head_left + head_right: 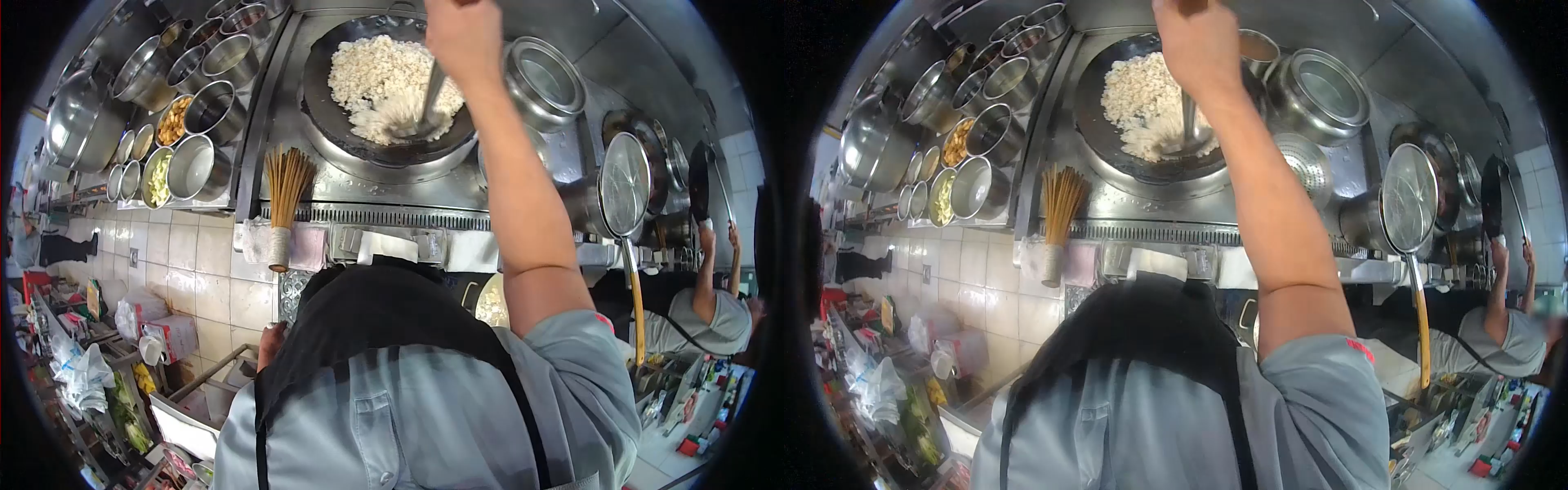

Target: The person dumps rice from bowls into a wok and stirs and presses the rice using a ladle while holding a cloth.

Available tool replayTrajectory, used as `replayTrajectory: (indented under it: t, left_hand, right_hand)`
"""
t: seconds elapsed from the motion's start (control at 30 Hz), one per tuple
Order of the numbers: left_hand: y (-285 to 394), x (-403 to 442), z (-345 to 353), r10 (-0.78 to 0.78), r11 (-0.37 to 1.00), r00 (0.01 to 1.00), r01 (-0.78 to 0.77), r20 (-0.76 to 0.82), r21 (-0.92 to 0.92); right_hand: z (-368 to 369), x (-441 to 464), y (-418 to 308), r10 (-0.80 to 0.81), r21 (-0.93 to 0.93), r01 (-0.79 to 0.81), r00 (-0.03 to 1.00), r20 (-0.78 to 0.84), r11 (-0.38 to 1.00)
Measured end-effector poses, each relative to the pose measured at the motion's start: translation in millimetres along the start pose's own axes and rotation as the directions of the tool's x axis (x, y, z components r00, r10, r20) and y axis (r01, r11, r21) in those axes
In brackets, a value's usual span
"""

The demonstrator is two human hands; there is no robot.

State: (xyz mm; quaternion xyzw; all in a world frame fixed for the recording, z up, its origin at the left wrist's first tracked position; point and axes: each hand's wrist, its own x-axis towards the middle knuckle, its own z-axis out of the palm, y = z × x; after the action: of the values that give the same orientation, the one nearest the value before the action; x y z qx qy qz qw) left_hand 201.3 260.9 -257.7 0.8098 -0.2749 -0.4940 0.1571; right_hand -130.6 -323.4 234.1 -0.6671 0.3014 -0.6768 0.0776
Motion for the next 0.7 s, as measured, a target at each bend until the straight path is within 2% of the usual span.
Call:
replayTrajectory:
  t: [0.03,0.07,0.1,0.13,0.17,0.2,0.23,0.27,0.33,0.37,0.4,0.43,0.47,0.5,0.53,0.6,0.63,0.67,0.7]
  left_hand:
    - [7.3,-1.9,-1.4,0.102,0.978,0.994,-0.105,0.024,0.180]
    - [15.6,-5.2,-3.0,0.200,0.915,0.978,-0.207,0.058,0.346]
    - [18.7,-16.8,-9.5,0.278,0.812,0.954,-0.296,0.113,0.503]
    - [29.9,-25.9,-17.9,0.190,0.945,0.981,-0.195,0.043,0.262]
    - [38.5,-34.6,-18.7,0.077,0.997,0.997,-0.077,0.016,-0.019]
    - [42.2,-41.1,-19.0,-0.036,0.952,0.999,0.031,-0.011,-0.305]
    - [41.4,-44.3,-19.1,-0.101,0.898,0.995,0.090,-0.002,-0.430]
    - [43.3,-46.7,-19.3,-0.132,0.846,0.991,0.115,0.004,-0.521]
    - [46.1,-51.4,-23.8,-0.154,0.717,0.987,0.143,0.045,-0.682]
    - [47.2,-49.3,-26.5,-0.150,0.623,0.986,0.150,0.072,-0.768]
    - [47.2,-47.7,-34.0,-0.083,0.437,0.988,0.151,0.128,-0.887]
    - [45.6,-44.8,-43.7,0.002,0.197,0.984,0.174,0.178,-0.965]
    - [50.8,-41.1,-53.1,0.082,-0.014,0.975,0.207,0.205,-0.978]
    - [54.4,-40.4,-60.7,0.088,-0.017,0.989,0.118,0.116,-0.993]
    - [61.2,-44.3,-68.0,0.027,0.119,0.999,-0.049,-0.046,-0.992]
    - [101.8,-55.2,-87.5,-0.019,0.123,0.977,-0.210,-0.214,-0.970]
    - [126.2,-64.5,-97.7,-0.031,-0.017,0.977,-0.213,-0.213,-0.977]
    - [157.4,-77.8,-110.0,-0.010,-0.082,0.989,-0.148,-0.148,-0.986]
    - [169.6,-78.0,-114.3,0.092,-0.041,0.976,-0.195,-0.198,-0.980]
  right_hand:
    - [-5.7,-4.3,39.2,0.024,0.027,-0.026,0.997,0.075,0.999]
    - [-19.1,13.2,28.2,0.287,0.053,-0.296,0.949,0.134,0.954]
    - [-33.2,30.3,15.2,0.536,0.060,-0.555,0.822,0.196,0.830]
    - [-44.7,45.6,15.9,0.579,0.249,-0.613,0.790,0.202,0.750]
    - [-57.5,58.5,1.3,0.564,0.341,-0.598,0.800,0.205,0.726]
    - [-72.8,65.9,-21.8,0.556,0.333,-0.586,0.809,0.190,0.739]
    - [-83.5,69.0,-35.1,0.554,0.324,-0.579,0.814,0.176,0.748]
    - [-85.6,58.6,-18.3,0.567,0.296,-0.593,0.804,0.177,0.749]
    - [-82.6,28.1,27.2,0.593,0.242,-0.616,0.788,0.166,0.750]
    - [-74.0,39.7,34.5,0.579,0.333,-0.600,0.797,0.171,0.727]
    - [-65.1,50.5,43.1,0.570,0.419,-0.585,0.803,0.174,0.695]
    - [-62.7,53.0,46.3,0.573,0.495,-0.573,0.801,0.173,0.653]
    - [-60.8,74.9,29.1,0.541,0.464,-0.546,0.826,0.160,0.697]
    - [-60.7,93.8,5.3,0.484,0.469,-0.505,0.858,0.175,0.725]
    - [-62.7,107.1,-19.9,0.435,0.472,-0.471,0.880,0.192,0.745]
    - [-58.5,123.0,-32.9,0.328,0.498,-0.387,0.922,0.206,0.776]
    - [-43.9,113.9,-1.5,0.367,0.434,-0.394,0.918,0.149,0.810]
    - [-20.9,95.6,51.2,0.398,0.367,-0.402,0.913,0.090,0.839]
    - [-6.2,85.2,79.5,0.420,0.299,-0.409,0.907,0.031,0.862]
